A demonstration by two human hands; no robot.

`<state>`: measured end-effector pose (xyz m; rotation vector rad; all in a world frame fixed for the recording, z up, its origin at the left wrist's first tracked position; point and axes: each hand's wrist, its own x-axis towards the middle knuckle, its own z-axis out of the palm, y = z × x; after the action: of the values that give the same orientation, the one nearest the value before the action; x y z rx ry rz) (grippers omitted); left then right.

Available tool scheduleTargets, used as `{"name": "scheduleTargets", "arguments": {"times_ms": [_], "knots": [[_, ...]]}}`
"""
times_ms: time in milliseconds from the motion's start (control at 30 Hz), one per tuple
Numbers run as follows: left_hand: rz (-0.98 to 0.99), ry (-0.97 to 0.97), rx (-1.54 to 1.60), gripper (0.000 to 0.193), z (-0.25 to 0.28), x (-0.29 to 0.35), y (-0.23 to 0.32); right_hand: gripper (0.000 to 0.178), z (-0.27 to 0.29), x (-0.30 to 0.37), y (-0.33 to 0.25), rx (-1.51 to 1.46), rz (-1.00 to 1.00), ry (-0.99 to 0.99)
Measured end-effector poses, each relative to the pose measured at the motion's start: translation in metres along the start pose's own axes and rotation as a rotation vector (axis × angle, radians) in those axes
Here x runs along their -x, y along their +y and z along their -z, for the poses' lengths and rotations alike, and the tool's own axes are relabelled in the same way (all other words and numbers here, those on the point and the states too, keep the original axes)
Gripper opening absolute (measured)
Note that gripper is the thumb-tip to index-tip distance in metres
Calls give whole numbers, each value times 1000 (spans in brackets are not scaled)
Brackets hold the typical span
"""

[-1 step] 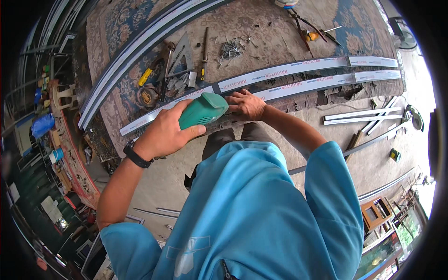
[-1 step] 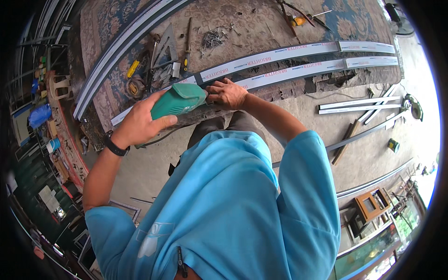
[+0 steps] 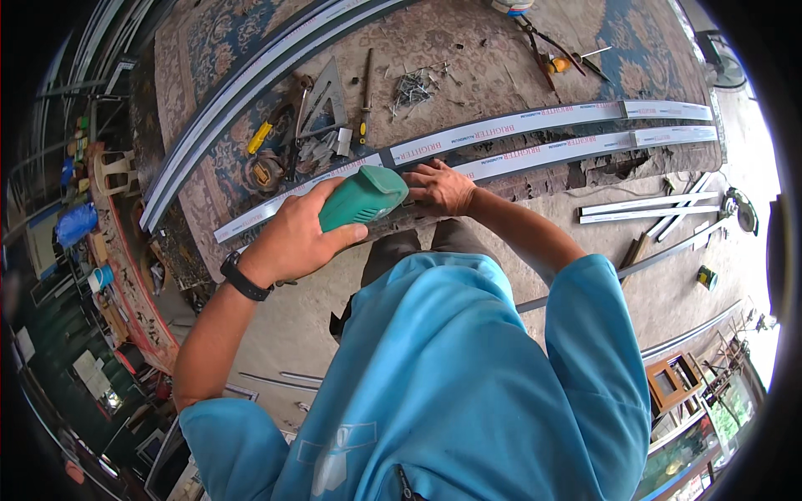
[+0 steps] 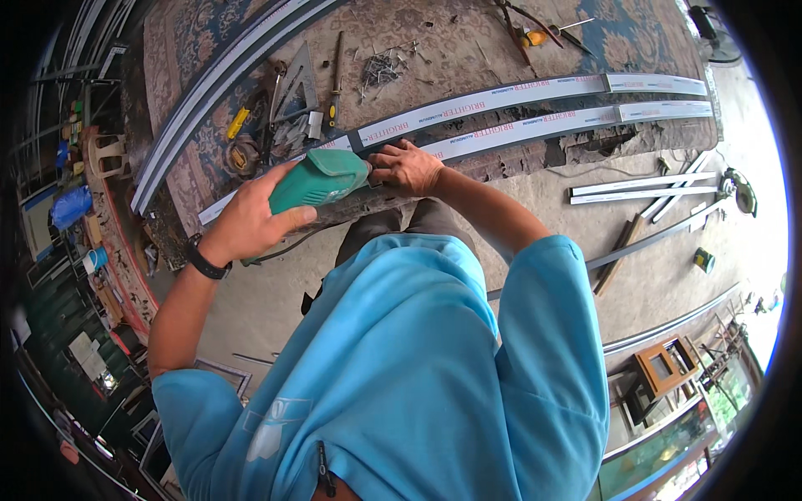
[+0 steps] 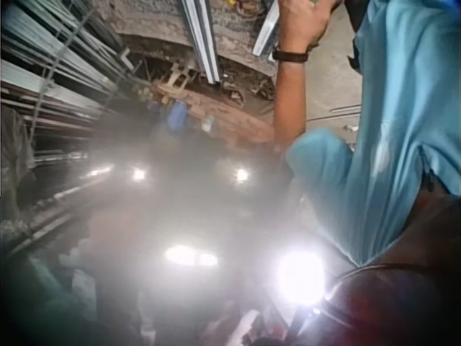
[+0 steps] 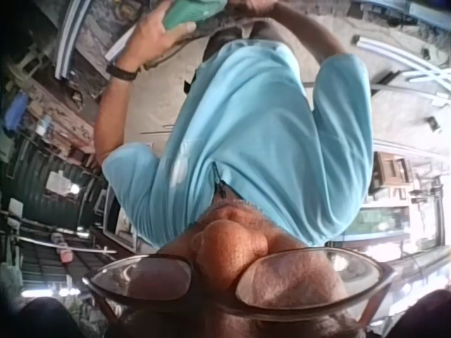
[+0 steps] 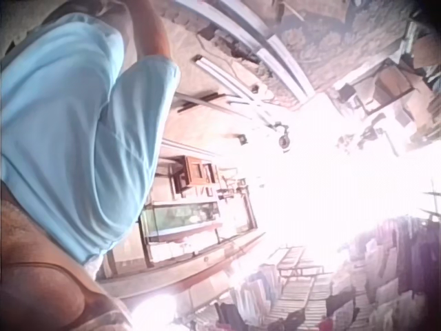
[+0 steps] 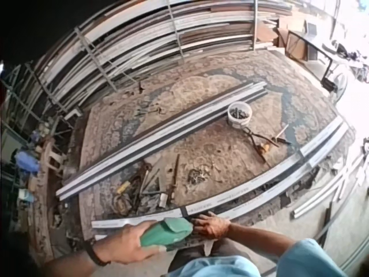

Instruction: Drill holes and use metal shears to prepare aluminum window or door profiles.

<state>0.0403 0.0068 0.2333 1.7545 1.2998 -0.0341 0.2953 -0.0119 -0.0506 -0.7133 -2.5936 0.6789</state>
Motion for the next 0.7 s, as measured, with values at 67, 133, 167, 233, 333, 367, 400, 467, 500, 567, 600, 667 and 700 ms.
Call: {"name": "scheduleTargets", "arguments": {"times_ms": [67, 133, 167, 233, 333, 367, 400, 467, 500, 567, 600, 667, 700], "knots": [[7, 2, 6, 69, 1, 1, 1, 31, 1, 0, 0, -5, -5, -31], [71, -47, 29, 70, 4, 1, 3, 30, 1, 0, 0, -6, -3, -23], [70, -47, 30, 70, 4, 2, 2, 30, 1, 0, 0, -7, 2, -15], [54, -26, 44, 70, 4, 3, -1, 30, 0, 0, 0, -3, 1, -15], [59, -24, 46, 70, 5, 2, -1, 29, -1, 0, 0, -1, 2, -7], [59, -24, 48, 70, 5, 2, -1, 29, -1, 0, 0, -3, 1, -1], [45, -19, 38, 70, 4, 2, -1, 29, -1, 0, 0, -3, 2, -3], [33, -11, 32, 70, 4, 1, 1, 29, 0, -1, 0, 8, 2, -15], [41, -29, -1, 69, 6, -2, 5, 29, 1, -1, -1, 8, 7, -20], [52, -37, -27, 68, 8, -6, 11, 29, 3, -1, -1, -23, 3, -3], [80, -44, -73, 68, 7, -8, 13, 29, 3, 0, -1, -21, 12, -10], [102, -66, -89, 65, 6, -11, 12, 29, 3, 1, -3, -6, -3, -10], [104, -57, -82, 65, 6, -12, 9, 29, 5, 0, -2, -3, 6, -18]]}}
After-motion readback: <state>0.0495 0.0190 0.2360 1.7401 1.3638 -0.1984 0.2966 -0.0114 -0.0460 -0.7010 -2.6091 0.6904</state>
